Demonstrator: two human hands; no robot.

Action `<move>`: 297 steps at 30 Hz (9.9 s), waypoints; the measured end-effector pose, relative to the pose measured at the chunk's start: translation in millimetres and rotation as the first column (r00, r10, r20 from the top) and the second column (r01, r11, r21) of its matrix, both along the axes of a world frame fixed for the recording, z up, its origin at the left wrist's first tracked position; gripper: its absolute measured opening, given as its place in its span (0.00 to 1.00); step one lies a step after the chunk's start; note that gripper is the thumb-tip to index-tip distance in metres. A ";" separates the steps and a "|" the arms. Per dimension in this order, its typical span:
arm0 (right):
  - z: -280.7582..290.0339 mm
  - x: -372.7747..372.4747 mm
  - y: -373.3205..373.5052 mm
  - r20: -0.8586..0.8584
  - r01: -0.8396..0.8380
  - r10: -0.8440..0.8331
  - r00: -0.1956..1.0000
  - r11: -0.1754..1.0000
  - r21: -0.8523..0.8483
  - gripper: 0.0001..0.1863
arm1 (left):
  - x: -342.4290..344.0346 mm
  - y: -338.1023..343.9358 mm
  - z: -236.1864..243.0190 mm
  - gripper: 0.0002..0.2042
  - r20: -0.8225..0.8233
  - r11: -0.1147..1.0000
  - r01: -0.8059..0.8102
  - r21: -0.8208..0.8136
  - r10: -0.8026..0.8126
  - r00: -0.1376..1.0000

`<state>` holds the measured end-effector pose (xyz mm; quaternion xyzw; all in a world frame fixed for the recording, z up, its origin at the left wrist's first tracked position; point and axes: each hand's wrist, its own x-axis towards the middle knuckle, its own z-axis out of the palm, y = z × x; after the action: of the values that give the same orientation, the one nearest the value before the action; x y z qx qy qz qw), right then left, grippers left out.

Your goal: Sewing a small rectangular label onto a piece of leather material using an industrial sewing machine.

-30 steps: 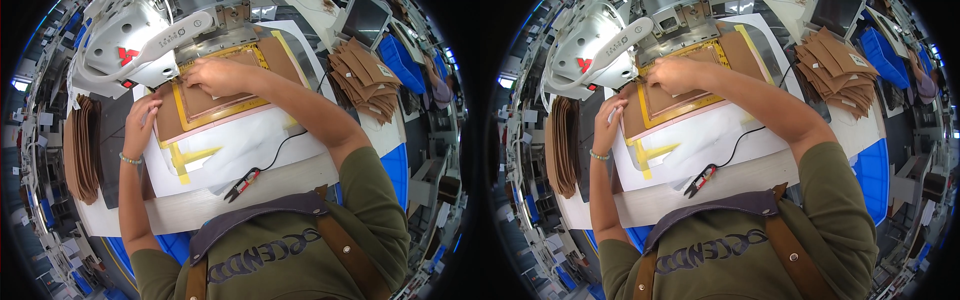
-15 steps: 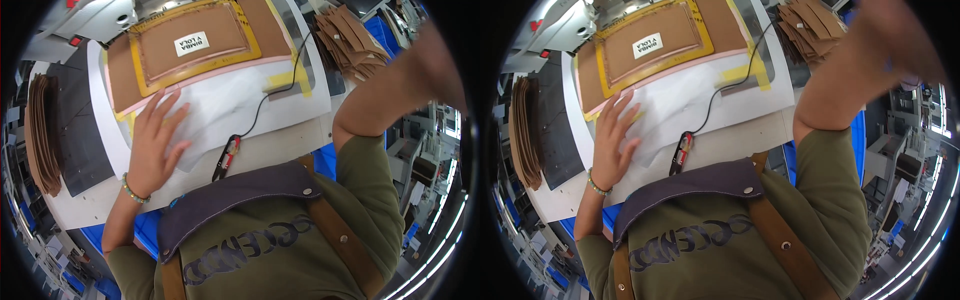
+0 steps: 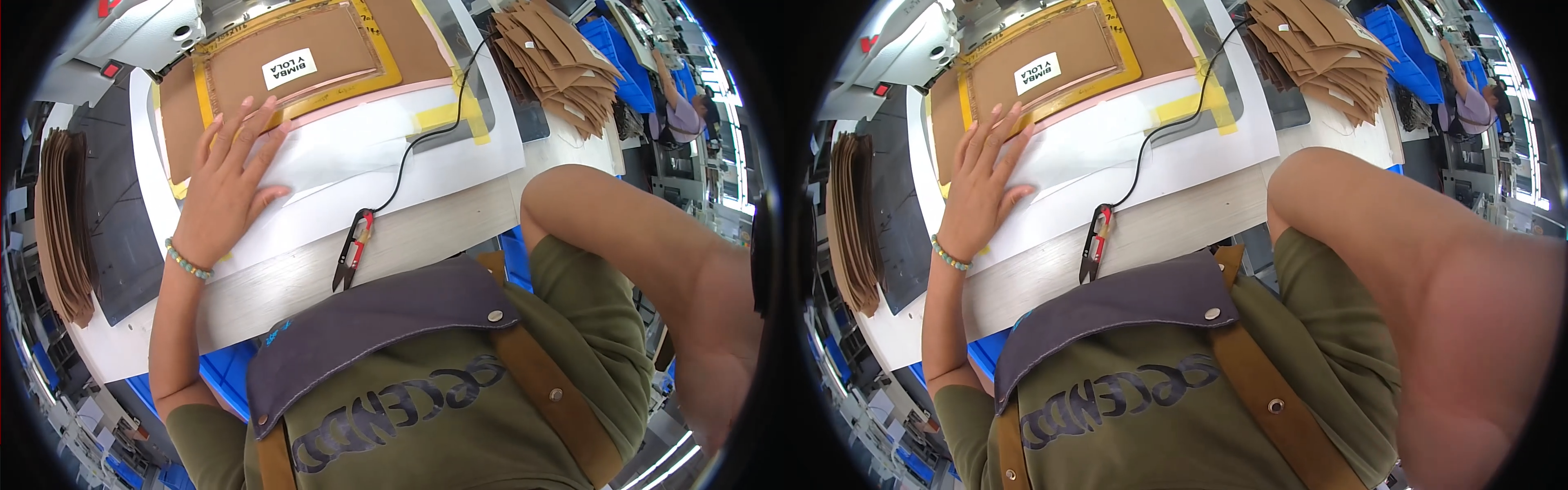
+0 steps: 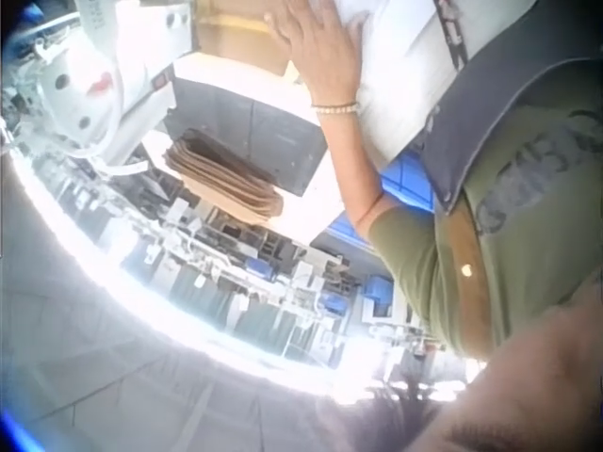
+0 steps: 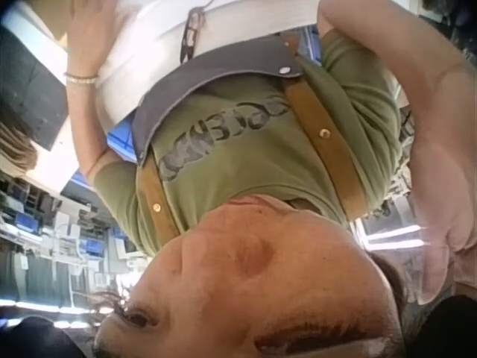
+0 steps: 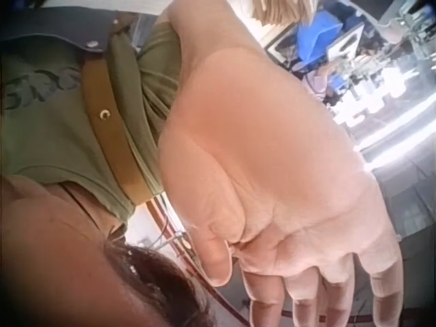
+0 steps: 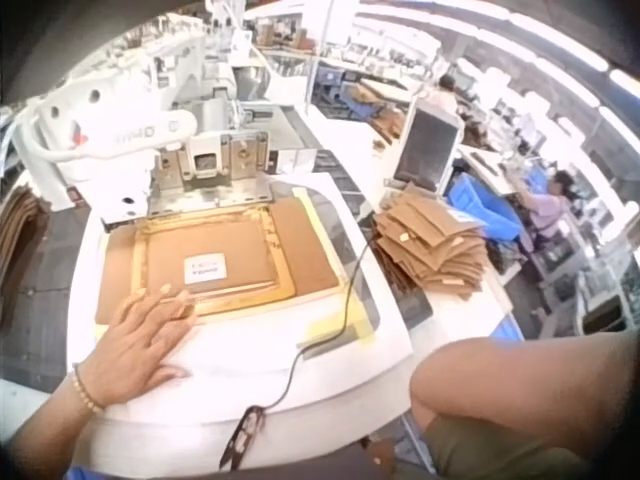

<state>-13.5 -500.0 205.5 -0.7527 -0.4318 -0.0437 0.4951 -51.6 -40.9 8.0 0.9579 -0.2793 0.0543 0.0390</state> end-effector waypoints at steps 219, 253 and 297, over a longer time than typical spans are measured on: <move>-217.8 176.0 194.9 0.651 0.409 -0.025 0.758 0.797 -0.445 0.13 | 78.5 3.5 -19.8 0.20 0.160 0.977 -0.173 -0.124 0.192 0.968; -229.1 163.0 253.2 0.668 0.323 0.051 0.742 0.847 -0.423 0.14 | 83.9 6.7 -24.4 0.16 0.166 0.964 -0.111 -0.240 0.154 0.974; -218.0 124.1 296.4 0.544 -0.061 0.255 0.799 0.935 -0.350 0.22 | 18.0 86.2 -9.1 0.24 -0.129 0.924 -0.104 -0.369 0.060 0.990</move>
<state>110.5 -203.6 -12.5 -0.7328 -0.6254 -0.1598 0.2150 -33.5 45.4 -1.1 0.9451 -0.2208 0.0530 0.2349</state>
